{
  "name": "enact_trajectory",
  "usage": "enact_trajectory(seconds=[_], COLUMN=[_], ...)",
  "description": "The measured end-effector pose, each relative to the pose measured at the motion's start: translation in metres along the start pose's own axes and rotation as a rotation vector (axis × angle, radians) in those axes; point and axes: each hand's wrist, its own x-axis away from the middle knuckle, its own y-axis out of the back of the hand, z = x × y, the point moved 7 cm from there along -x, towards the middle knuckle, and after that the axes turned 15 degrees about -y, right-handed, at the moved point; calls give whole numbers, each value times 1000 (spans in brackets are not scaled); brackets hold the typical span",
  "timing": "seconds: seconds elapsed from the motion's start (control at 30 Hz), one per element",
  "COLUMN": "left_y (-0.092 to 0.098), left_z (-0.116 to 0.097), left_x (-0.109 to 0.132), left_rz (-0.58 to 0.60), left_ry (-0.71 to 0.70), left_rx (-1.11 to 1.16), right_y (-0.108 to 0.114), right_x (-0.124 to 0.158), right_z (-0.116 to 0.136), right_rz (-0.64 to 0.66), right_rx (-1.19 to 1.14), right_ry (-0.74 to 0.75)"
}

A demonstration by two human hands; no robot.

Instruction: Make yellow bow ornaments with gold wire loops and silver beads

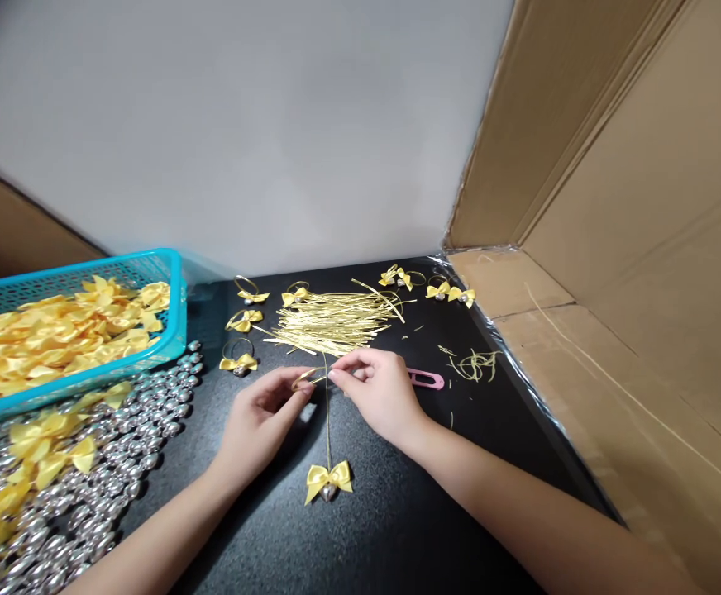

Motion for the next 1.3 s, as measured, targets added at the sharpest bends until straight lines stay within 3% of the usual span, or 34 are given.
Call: enact_trajectory(seconds=[0.27, 0.67, 1.3], left_y=[2, 2, 3], left_z=[-4, 5, 2], left_x=[0, 4, 5], left_rz=[8, -92, -174], left_ry=[-48, 177, 250], left_rx=[-35, 108, 185], right_y=[-4, -6, -12], right_x=[1, -1, 2], right_z=[-3, -15, -15], right_rz=[41, 58, 59], right_rx=[-65, -477, -425], right_ry=[-99, -203, -181])
